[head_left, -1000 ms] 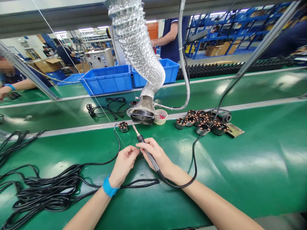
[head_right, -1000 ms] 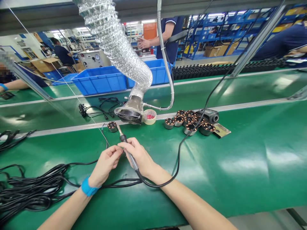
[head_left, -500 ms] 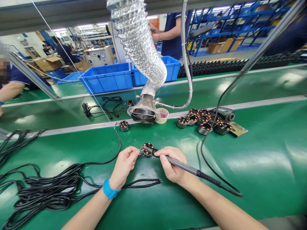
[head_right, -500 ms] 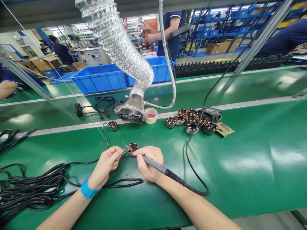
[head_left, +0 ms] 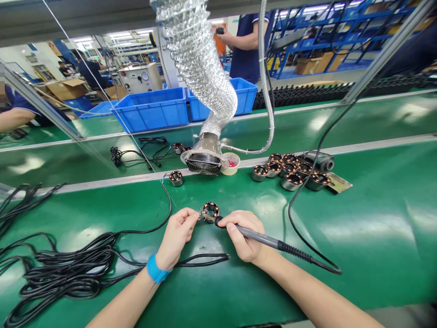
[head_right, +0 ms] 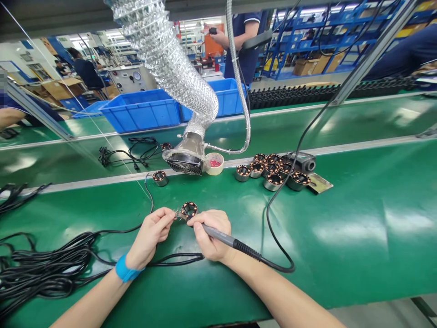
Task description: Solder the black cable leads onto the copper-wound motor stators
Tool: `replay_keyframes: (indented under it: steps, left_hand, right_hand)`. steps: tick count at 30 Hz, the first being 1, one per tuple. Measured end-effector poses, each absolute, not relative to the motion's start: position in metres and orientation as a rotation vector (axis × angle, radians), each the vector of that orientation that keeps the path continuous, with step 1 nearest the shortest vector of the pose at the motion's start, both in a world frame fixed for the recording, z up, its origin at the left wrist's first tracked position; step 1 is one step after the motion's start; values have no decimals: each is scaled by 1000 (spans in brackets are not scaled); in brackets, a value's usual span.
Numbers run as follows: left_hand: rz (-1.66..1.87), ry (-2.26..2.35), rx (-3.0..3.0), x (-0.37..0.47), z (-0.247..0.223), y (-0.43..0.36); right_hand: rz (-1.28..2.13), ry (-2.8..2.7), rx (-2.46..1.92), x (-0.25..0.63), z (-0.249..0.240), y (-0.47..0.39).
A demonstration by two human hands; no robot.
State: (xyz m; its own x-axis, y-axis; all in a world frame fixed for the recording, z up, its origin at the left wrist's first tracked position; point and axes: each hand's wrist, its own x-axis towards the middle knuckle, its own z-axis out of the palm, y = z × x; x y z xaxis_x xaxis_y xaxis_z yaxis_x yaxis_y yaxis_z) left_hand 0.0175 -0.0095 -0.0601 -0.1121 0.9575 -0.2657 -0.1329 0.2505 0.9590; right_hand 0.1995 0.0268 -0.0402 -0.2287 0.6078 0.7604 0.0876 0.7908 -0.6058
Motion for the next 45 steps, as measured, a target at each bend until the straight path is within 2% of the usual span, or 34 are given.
replay_keyframes:
  steps: [33, 45]
  left_hand:
    - [1145, 1326, 855, 18, -58, -11]
    - [1146, 1320, 860, 19, -57, -12]
  right_hand:
    - [547, -1706, -597, 201, -45, 27]
    - [518, -1882, -564, 190, -60, 37]
